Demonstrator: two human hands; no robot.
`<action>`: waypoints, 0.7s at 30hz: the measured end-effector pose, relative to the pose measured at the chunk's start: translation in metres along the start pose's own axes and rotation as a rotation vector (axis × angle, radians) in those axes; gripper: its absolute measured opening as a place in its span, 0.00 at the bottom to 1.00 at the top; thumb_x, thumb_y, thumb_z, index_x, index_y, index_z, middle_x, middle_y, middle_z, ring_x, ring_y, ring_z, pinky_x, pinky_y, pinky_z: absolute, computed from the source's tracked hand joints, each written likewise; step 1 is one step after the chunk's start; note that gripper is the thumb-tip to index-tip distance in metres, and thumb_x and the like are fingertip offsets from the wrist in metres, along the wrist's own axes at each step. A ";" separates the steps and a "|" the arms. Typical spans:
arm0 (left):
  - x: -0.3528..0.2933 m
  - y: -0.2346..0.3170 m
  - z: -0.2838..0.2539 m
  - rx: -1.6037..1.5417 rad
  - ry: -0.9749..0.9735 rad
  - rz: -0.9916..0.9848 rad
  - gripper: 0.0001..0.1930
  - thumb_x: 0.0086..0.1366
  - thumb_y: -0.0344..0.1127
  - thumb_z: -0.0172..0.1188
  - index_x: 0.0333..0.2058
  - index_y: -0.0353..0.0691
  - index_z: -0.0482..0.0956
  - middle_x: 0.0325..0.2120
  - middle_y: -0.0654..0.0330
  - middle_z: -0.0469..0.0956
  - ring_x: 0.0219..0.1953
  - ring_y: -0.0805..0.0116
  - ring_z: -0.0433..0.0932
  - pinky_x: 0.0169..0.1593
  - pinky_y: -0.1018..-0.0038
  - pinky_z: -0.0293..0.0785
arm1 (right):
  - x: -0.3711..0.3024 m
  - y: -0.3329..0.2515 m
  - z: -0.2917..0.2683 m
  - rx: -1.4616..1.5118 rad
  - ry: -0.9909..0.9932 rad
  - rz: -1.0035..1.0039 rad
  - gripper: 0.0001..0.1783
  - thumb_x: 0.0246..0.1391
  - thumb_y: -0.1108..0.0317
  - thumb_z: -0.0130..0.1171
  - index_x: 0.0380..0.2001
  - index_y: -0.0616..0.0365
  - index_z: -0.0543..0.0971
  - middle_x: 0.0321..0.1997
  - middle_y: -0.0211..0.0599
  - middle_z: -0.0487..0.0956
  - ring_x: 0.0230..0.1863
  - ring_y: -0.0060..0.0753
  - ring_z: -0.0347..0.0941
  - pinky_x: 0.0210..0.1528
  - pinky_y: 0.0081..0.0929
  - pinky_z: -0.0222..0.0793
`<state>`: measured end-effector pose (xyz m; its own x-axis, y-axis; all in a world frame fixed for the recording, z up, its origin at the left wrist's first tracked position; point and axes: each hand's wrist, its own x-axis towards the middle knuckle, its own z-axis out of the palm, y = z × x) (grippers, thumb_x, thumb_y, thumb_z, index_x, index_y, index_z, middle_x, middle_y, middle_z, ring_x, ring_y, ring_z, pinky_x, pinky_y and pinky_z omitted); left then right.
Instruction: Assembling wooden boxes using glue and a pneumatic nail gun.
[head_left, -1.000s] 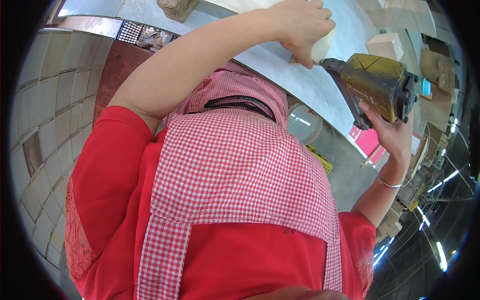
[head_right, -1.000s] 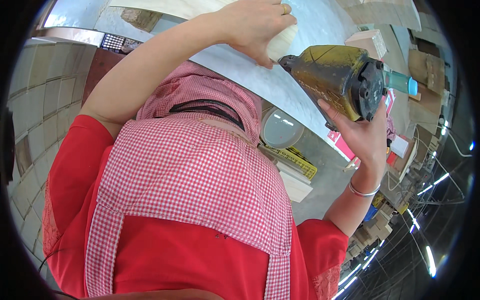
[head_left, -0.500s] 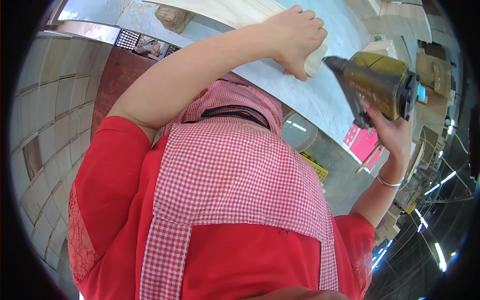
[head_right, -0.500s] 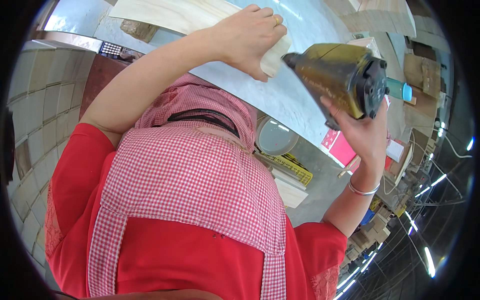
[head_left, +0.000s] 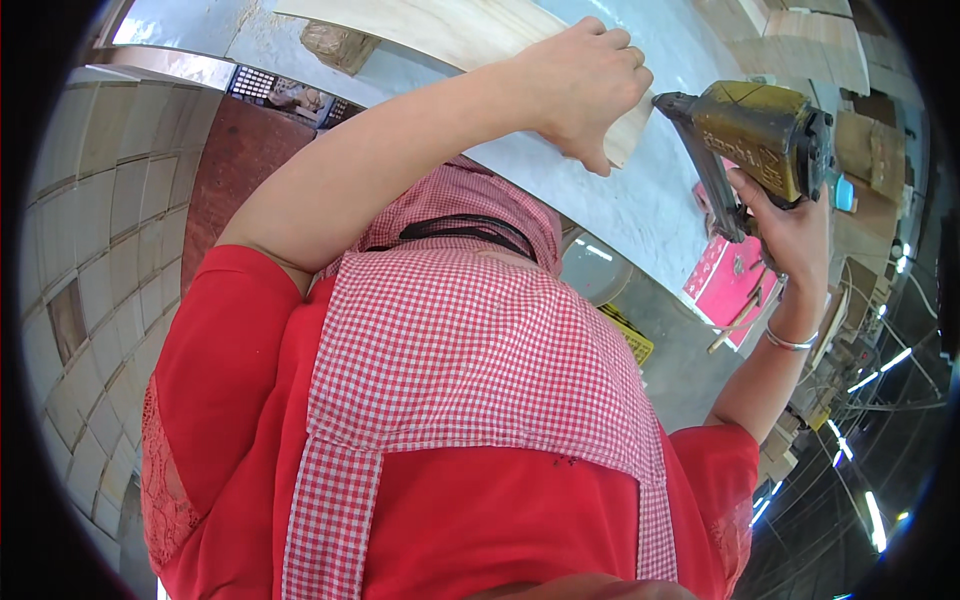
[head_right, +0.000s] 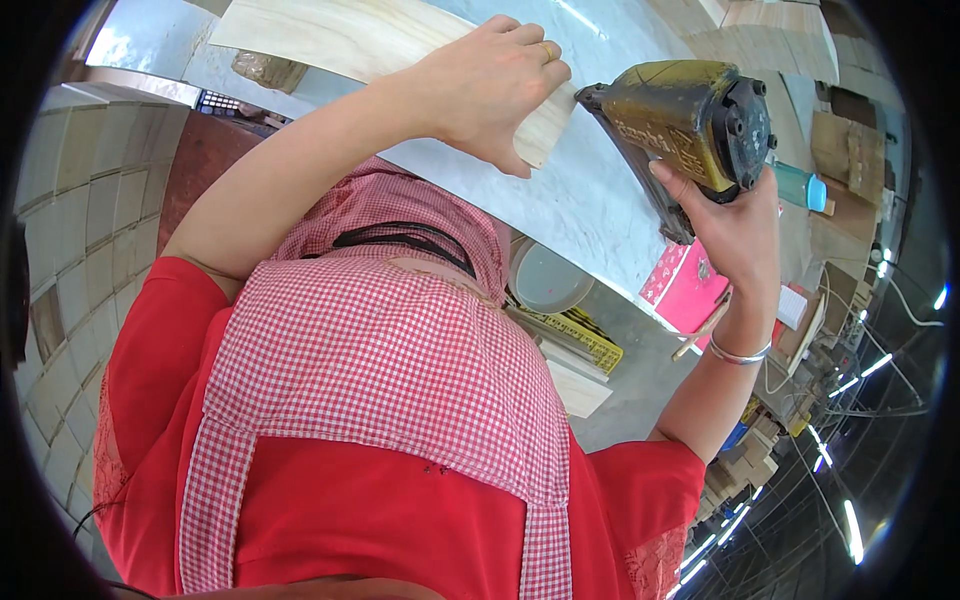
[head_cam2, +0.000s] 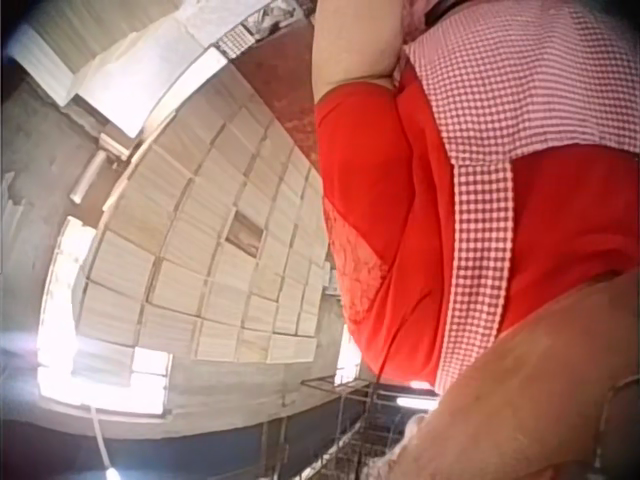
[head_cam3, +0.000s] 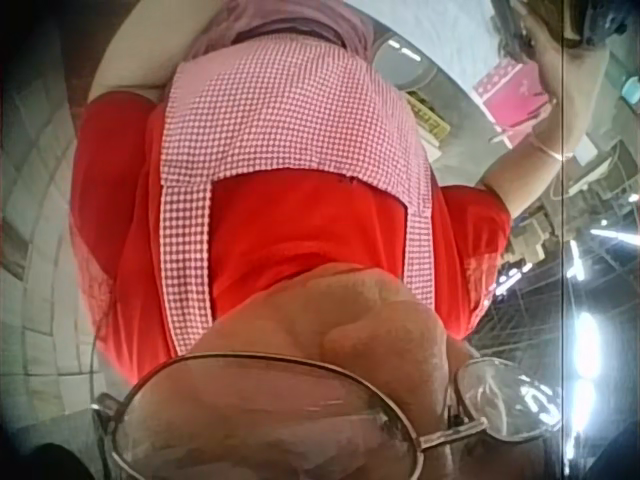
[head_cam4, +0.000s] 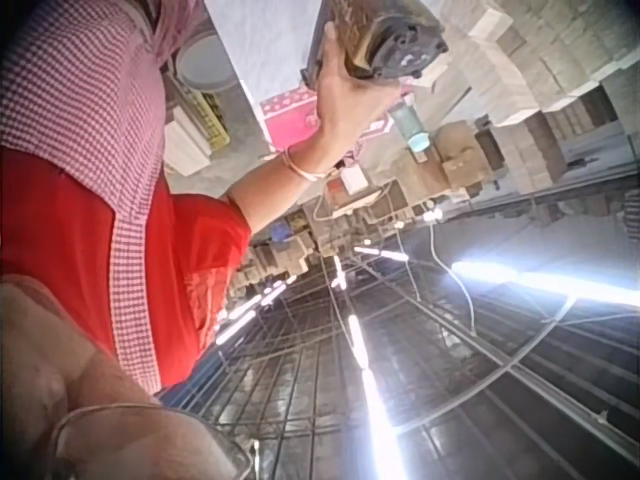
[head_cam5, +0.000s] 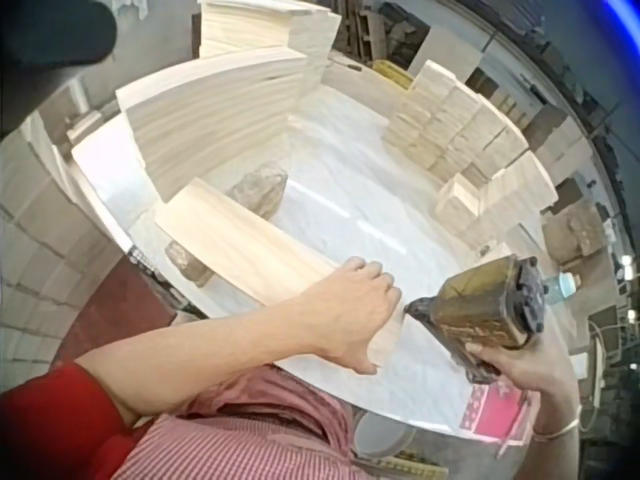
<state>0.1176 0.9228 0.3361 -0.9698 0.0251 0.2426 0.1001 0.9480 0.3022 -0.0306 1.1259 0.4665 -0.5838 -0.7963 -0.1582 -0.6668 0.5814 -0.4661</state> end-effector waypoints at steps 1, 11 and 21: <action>0.000 0.000 0.000 -0.007 -0.008 -0.002 0.39 0.39 0.56 0.74 0.46 0.32 0.78 0.44 0.52 0.78 0.51 0.58 0.73 0.58 0.65 0.65 | 0.001 -0.003 0.000 0.031 -0.013 -0.022 0.16 0.50 0.72 0.72 0.42 0.66 0.81 0.39 0.34 0.84 0.40 0.23 0.78 0.44 0.26 0.74; -0.003 0.001 0.000 -0.026 0.002 0.008 0.42 0.38 0.55 0.75 0.49 0.31 0.76 0.44 0.51 0.78 0.51 0.58 0.73 0.58 0.64 0.64 | 0.010 -0.006 -0.005 0.066 -0.087 0.017 0.23 0.47 0.68 0.74 0.45 0.66 0.79 0.41 0.37 0.84 0.41 0.24 0.78 0.47 0.26 0.73; -0.005 -0.026 -0.001 -0.083 0.169 0.086 0.44 0.52 0.65 0.66 0.53 0.29 0.73 0.49 0.47 0.75 0.55 0.49 0.70 0.64 0.57 0.61 | -0.038 0.072 0.007 0.091 0.341 0.316 0.26 0.51 0.64 0.69 0.50 0.66 0.76 0.39 0.39 0.83 0.37 0.26 0.78 0.41 0.27 0.73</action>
<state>0.1200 0.8980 0.3281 -0.9064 0.0445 0.4200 0.2056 0.9151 0.3468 -0.0535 1.1971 0.4332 -0.8804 -0.4739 -0.0169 -0.3976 0.7572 -0.5182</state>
